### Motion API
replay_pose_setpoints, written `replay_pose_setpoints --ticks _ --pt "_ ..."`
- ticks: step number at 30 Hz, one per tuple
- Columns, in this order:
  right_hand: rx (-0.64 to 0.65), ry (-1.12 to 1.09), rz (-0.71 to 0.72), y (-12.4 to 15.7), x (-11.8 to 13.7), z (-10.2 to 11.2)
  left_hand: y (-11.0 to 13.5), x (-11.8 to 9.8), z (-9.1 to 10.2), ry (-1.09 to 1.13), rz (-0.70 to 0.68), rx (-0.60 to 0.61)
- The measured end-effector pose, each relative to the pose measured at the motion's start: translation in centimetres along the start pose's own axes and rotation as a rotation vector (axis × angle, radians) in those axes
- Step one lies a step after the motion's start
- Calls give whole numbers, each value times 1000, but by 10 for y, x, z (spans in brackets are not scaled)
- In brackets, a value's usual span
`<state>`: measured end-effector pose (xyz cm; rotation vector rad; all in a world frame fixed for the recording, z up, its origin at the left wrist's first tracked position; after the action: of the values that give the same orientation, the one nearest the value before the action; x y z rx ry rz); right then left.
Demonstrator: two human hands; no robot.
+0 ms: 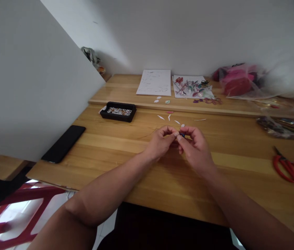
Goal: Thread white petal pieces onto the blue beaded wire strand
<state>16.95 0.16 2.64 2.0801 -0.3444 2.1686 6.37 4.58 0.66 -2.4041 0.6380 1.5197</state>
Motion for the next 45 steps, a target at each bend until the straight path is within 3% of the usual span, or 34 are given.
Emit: replay_pose_setpoints --ticks 6,14,22,33,45 --pt "-22 9 -27 -2 -5 4 0 1 5 -2 25 -57" --pt "-59 -206 -56 -8 -14 6 -3 1 10 -23 -4 -46" --pt "-100 -154 -6 -10 -9 12 -5 -4 13 -143 27 -17" --pt "-103 -102 -10 -9 -8 12 -4 -10 12 -115 51 -24" --pt "-109 -90 -18 -10 -10 12 -3 -11 19 -155 146 -129"
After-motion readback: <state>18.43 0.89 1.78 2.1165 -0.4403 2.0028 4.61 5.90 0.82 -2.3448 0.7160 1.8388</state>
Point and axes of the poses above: each hand's wrist, its own y-axis away from the middle knuckle, its own z-axis out of the back of the hand, x = y × z, the point moved 7 cm from there along -y, towards the middle knuckle
